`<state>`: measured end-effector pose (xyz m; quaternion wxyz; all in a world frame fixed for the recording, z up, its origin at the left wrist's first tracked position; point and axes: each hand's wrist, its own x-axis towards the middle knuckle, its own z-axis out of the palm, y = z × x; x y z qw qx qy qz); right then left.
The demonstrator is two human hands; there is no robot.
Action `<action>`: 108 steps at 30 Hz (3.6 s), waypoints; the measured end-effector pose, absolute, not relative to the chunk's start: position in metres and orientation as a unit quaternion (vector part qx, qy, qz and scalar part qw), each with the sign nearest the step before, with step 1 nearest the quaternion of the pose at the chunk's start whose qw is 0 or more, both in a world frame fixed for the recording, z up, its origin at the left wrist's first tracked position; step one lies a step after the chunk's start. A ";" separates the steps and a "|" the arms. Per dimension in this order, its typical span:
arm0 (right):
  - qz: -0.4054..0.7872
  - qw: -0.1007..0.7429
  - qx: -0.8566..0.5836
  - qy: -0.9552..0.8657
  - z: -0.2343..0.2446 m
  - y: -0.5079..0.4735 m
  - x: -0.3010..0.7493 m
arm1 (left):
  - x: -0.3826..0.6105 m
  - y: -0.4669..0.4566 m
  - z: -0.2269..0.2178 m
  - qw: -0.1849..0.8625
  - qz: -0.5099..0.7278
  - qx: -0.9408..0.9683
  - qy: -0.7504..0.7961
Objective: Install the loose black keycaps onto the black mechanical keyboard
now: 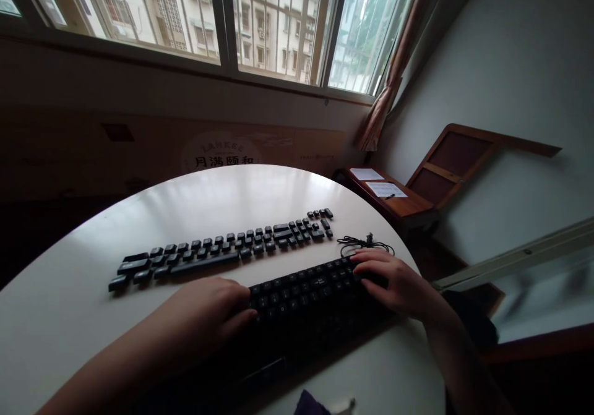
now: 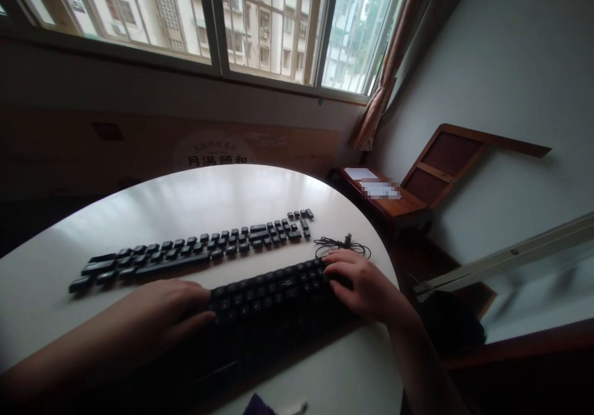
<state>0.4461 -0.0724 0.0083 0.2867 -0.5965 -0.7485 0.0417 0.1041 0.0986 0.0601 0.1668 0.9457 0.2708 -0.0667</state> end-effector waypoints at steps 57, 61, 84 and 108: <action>-0.116 0.299 -0.609 -0.725 -0.012 -0.103 0.417 | 0.108 0.108 0.056 0.172 -0.118 0.930 0.301; -0.086 0.323 -0.557 -0.760 -0.005 -0.104 0.410 | 0.108 0.108 0.056 0.174 -0.106 0.933 0.297; -0.056 0.279 -0.576 -0.766 -0.006 -0.099 0.391 | 0.104 0.103 0.062 0.177 -0.069 0.937 0.292; -0.034 0.173 -0.562 -0.808 0.057 -0.040 0.396 | 0.094 0.102 0.055 0.182 -0.004 0.951 0.251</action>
